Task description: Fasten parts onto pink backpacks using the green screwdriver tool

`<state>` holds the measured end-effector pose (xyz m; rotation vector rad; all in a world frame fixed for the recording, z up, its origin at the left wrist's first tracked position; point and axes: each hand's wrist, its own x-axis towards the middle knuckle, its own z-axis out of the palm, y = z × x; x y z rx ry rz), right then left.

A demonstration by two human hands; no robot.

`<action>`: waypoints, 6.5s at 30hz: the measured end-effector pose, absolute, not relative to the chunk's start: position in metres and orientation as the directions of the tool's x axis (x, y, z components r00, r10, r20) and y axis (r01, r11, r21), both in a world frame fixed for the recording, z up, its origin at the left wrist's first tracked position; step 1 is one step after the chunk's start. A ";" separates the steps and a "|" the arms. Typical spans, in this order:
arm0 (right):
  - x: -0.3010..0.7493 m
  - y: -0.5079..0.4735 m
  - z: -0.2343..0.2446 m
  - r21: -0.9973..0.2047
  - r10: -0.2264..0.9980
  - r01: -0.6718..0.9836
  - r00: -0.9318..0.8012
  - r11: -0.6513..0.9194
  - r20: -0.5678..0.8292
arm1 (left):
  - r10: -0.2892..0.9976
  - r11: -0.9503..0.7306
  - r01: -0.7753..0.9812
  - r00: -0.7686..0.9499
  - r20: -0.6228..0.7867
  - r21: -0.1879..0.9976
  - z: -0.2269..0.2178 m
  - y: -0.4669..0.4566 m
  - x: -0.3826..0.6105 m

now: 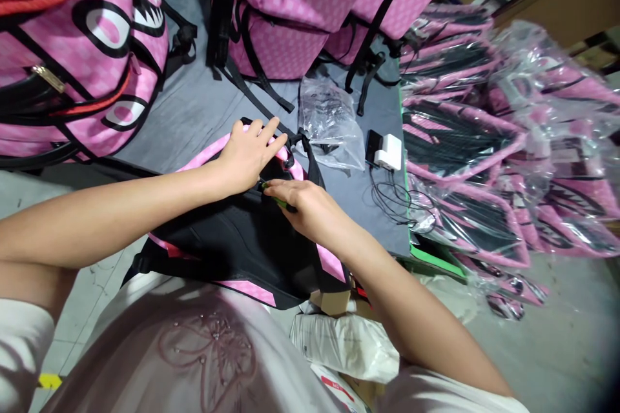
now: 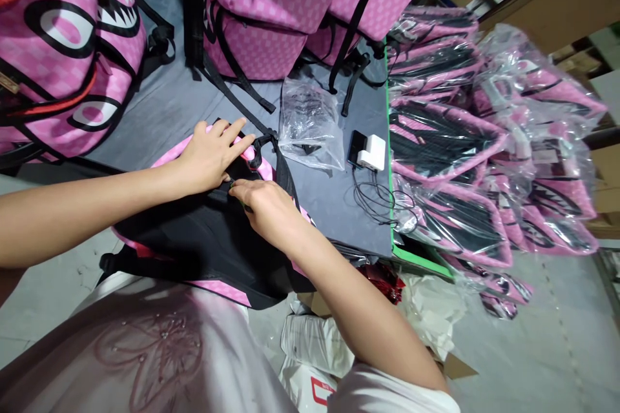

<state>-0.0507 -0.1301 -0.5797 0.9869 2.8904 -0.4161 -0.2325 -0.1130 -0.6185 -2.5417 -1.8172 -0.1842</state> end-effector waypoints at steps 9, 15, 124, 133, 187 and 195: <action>-0.054 -0.135 -0.582 -0.106 0.620 0.633 -0.773 0.767 -0.136 | 0.929 -0.345 0.939 0.343 0.140 -0.008 -0.621 -0.113 -0.235; -0.053 -0.138 -0.579 -0.086 0.641 0.659 -0.749 0.748 -0.165 | 0.932 -0.342 0.940 0.339 0.129 0.005 -0.619 -0.115 -0.236; -0.124 -0.172 -0.658 -0.577 0.935 0.739 -0.232 0.348 0.268 | 0.979 -0.154 0.975 0.172 -0.105 0.163 -0.632 -0.130 -0.292; -0.121 -0.172 -0.654 -0.556 0.929 0.748 -0.247 0.363 0.276 | 0.979 -0.167 0.976 0.181 -0.097 0.136 -0.629 -0.131 -0.291; 0.052 0.027 -0.641 0.050 1.000 0.999 0.012 -0.011 -0.001 | 0.969 -0.201 0.976 0.210 -0.128 0.079 -0.624 -0.114 -0.256; 0.043 0.081 -0.658 0.111 0.994 0.994 -0.010 0.022 -0.109 | 0.969 -0.193 0.969 0.213 -0.125 0.152 -0.627 -0.111 -0.256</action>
